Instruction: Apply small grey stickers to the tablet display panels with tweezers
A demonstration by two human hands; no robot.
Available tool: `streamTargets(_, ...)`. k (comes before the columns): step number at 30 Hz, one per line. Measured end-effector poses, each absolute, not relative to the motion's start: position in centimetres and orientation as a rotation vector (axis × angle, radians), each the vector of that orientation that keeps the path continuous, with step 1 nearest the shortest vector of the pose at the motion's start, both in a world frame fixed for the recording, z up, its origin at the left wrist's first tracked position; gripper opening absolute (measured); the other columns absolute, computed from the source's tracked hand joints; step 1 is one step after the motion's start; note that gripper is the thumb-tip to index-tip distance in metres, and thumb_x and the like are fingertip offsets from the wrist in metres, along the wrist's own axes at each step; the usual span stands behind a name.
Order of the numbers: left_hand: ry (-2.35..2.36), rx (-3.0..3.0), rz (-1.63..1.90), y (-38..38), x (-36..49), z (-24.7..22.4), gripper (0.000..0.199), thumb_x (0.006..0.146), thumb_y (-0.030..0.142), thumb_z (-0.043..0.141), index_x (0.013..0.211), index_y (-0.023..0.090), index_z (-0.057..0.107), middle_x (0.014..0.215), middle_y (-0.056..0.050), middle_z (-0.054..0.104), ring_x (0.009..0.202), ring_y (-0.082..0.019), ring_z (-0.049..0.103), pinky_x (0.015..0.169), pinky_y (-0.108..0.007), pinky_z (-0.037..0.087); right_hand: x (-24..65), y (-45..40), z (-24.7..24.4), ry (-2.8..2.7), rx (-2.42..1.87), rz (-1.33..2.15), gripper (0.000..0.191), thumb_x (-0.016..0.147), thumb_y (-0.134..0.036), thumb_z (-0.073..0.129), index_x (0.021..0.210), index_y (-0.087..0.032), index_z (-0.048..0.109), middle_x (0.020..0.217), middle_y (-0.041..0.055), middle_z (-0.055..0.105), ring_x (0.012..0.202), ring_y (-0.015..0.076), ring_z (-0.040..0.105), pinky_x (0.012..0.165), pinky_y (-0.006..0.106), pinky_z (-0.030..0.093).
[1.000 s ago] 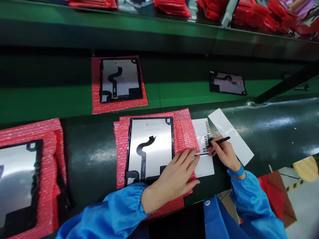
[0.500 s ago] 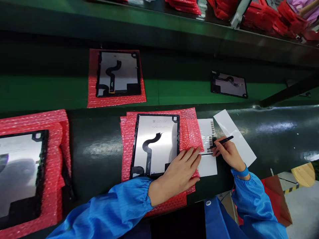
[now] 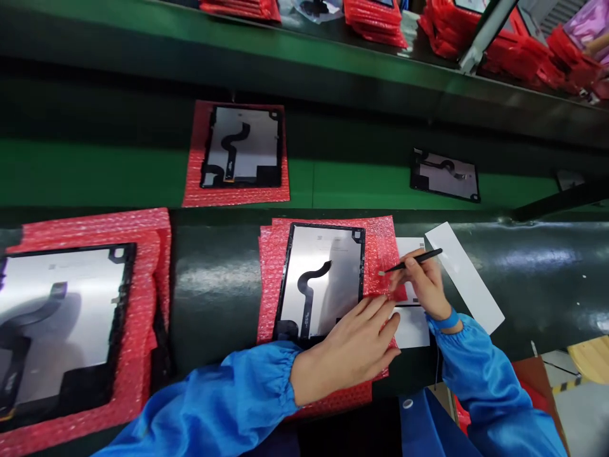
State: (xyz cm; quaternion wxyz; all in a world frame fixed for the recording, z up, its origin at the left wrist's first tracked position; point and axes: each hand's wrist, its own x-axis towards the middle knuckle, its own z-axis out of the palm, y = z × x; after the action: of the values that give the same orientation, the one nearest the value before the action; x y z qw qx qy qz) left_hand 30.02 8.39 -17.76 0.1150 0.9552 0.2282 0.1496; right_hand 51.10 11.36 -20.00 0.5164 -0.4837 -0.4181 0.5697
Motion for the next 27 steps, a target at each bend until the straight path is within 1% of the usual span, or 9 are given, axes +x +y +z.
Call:
streamTargets(2, 0.720, 2.813, 0.515, 8.9, 28.8, -17.6, 0.030, 0.105, 0.034, 0.054, 0.116, 0.011, 0.070, 0.105, -0.011, 0.074, 0.096, -0.026, 0.068, 0.087, -0.041, 0.056, 48.8, 12.4, -20.7, -1.007, -1.123, 1.419, 0.036, 0.098, -0.058, 0.072, 0.097, -0.025, 0.056, 0.071, -0.0024, 0.075, 0.054, 0.0172, 0.074, 0.052, 0.028, 0.061)
streamTargets(3, 0.775, 2.823, 0.544, 9.3, 28.2, -17.7, 0.027, 0.106, 0.029, 0.051, 0.113, 0.011, 0.070, 0.095, -0.009, 0.072, 0.086, -0.025, 0.067, 0.080, -0.040, 0.056, 48.0, 12.8, -21.1, -1.002, -1.110, 1.437, 0.037, 0.098, -0.058, 0.071, 0.097, -0.025, 0.055, 0.071, -0.0029, 0.075, 0.053, 0.0165, 0.073, 0.052, 0.028, 0.061)
streamTargets(4, 0.849, 2.830, 0.572, 9.7, 27.6, -18.1, 0.025, 0.105, 0.025, 0.050, 0.113, 0.010, 0.070, 0.091, -0.008, 0.071, 0.081, -0.024, 0.066, 0.075, -0.039, 0.056, 47.4, 13.0, -21.4, -0.998, -1.100, 1.450, 0.038, 0.098, -0.059, 0.071, 0.096, -0.025, 0.054, 0.071, -0.0032, 0.075, 0.053, 0.0160, 0.073, 0.052, 0.027, 0.061)
streamTargets(5, 0.932, 2.833, 0.592, 10.1, 27.0, -18.5, 0.026, 0.105, 0.024, 0.050, 0.116, 0.009, 0.069, 0.091, -0.009, 0.071, 0.081, -0.025, 0.066, 0.073, -0.040, 0.057, 47.0, 13.1, -21.6, -0.994, -1.097, 1.460, 0.038, 0.098, -0.059, 0.071, 0.096, -0.025, 0.054, 0.071, -0.0033, 0.075, 0.053, 0.0155, 0.073, 0.053, 0.027, 0.061)
streamTargets(7, 1.074, 2.822, 0.583, 10.7, 26.3, -19.3, 0.033, 0.104, 0.026, 0.053, 0.126, 0.005, 0.065, 0.097, -0.013, 0.071, 0.087, -0.027, 0.068, 0.071, -0.040, 0.058, 46.7, 13.1, -21.9, -0.987, -1.106, 1.472, 0.038, 0.098, -0.059, 0.071, 0.096, -0.025, 0.053, 0.072, -0.0034, 0.074, 0.053, 0.0146, 0.073, 0.053, 0.026, 0.060)
streamTargets(10, 1.146, 2.813, 0.527, 11.1, 26.0, -20.0, 0.043, 0.103, 0.030, 0.056, 0.137, 0.004, 0.060, 0.104, -0.015, 0.072, 0.092, -0.028, 0.068, 0.072, -0.040, 0.059, 47.1, 13.0, -22.0, -0.971, -1.143, 1.496, 0.039, 0.098, -0.060, 0.071, 0.095, -0.025, 0.053, 0.071, -0.0037, 0.074, 0.053, 0.0135, 0.072, 0.055, 0.025, 0.061)
streamTargets(16, 1.144, 2.823, 0.528, 10.9, 26.2, -19.5, 0.039, 0.102, 0.028, 0.057, 0.134, 0.005, 0.061, 0.103, -0.013, 0.070, 0.092, -0.029, 0.067, 0.071, -0.040, 0.060, 47.4, 13.1, -21.7, -0.954, -1.204, 1.541, 0.041, 0.097, -0.062, 0.070, 0.096, -0.025, 0.053, 0.072, -0.0032, 0.073, 0.053, 0.0145, 0.072, 0.058, 0.028, 0.062)
streamTargets(21, 1.151, 2.812, 0.539, 11.0, 26.2, -19.4, 0.040, 0.101, 0.028, 0.059, 0.134, 0.005, 0.061, 0.102, -0.012, 0.069, 0.090, -0.028, 0.067, 0.070, -0.040, 0.060, 47.3, 13.2, -21.6, -0.950, -1.188, 1.553, 0.041, 0.096, -0.061, 0.072, 0.096, -0.024, 0.054, 0.072, -0.0032, 0.073, 0.052, 0.0136, 0.071, 0.057, 0.027, 0.061)
streamTargets(27, 1.136, 2.813, 0.534, 11.1, 26.2, -19.4, 0.039, 0.101, 0.028, 0.059, 0.134, 0.006, 0.061, 0.104, -0.013, 0.070, 0.093, -0.029, 0.067, 0.072, -0.040, 0.059, 47.5, 13.2, -21.8, -0.940, -1.203, 1.554, 0.041, 0.097, -0.061, 0.071, 0.095, -0.024, 0.054, 0.071, -0.0031, 0.073, 0.052, 0.0136, 0.071, 0.056, 0.026, 0.060)
